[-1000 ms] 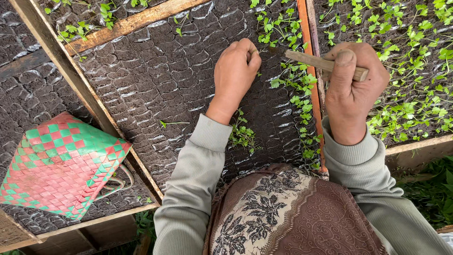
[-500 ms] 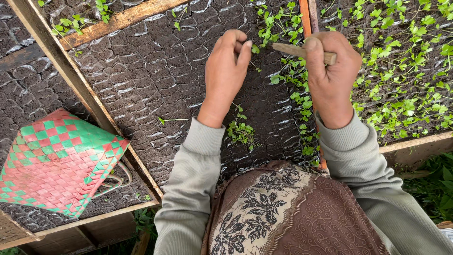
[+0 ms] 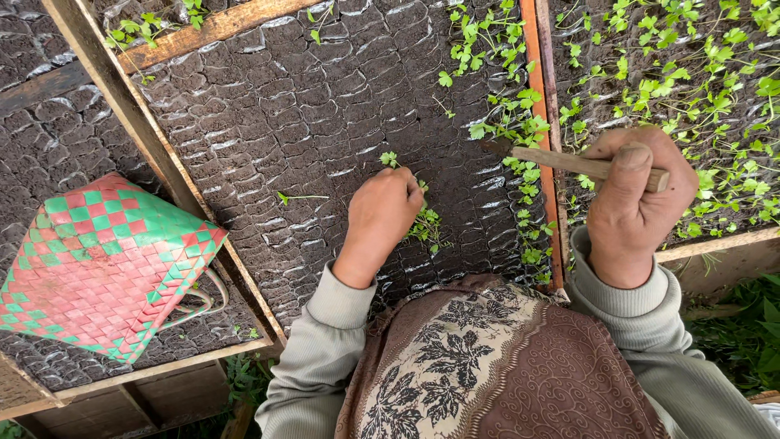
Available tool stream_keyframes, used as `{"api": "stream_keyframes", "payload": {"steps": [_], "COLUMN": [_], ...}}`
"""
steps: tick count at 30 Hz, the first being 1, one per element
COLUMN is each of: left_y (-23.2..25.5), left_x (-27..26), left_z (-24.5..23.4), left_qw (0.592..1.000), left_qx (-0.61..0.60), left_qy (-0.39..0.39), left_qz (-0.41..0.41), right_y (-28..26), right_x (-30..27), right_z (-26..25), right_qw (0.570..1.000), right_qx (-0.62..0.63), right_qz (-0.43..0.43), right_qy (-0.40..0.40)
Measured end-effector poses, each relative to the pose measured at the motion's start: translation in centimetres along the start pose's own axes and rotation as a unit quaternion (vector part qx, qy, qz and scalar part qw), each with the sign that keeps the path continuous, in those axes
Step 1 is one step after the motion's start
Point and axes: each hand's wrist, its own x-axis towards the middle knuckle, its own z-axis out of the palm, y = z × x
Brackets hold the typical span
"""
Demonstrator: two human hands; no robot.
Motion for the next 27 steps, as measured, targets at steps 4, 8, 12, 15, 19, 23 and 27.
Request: {"api": "stream_keyframes", "payload": {"steps": [4, 8, 12, 15, 19, 23, 27], "left_y": [0.6, 2.1, 3.9, 4.5, 4.9, 5.0, 5.0], "left_x": [-0.4, 1.0, 3.9, 6.3, 7.7, 8.4, 8.6], "left_z": [-1.6, -2.6, -2.8, -2.2, -2.0, -1.8, -1.7], "left_qw": [0.995, 0.961, 0.91, 0.908, 0.911, 0.915, 0.925], "left_qx": [-0.093, -0.255, -0.376, -0.37, -0.359, -0.342, -0.305], "left_qy": [0.029, 0.101, 0.159, 0.182, 0.193, 0.209, 0.224], "left_qz": [0.035, 0.038, 0.071, 0.074, 0.067, 0.046, 0.036], "right_y": [0.4, 1.3, 2.2, 2.0, 2.3, 2.0, 1.7], "right_x": [0.4, 1.4, 2.6, 3.1, 2.7, 2.6, 2.6], "right_z": [-0.2, 0.9, 2.8, 3.4, 3.2, 2.9, 2.9], "right_qw": [0.999, 0.999, 0.995, 0.996, 0.997, 0.998, 0.999], "right_qx": [0.007, 0.032, 0.079, 0.052, 0.067, 0.053, 0.04], "right_qz": [0.028, -0.007, -0.055, -0.06, -0.034, -0.028, -0.032], "right_qy": [0.026, 0.025, 0.0, -0.032, -0.023, 0.0, 0.007]}}
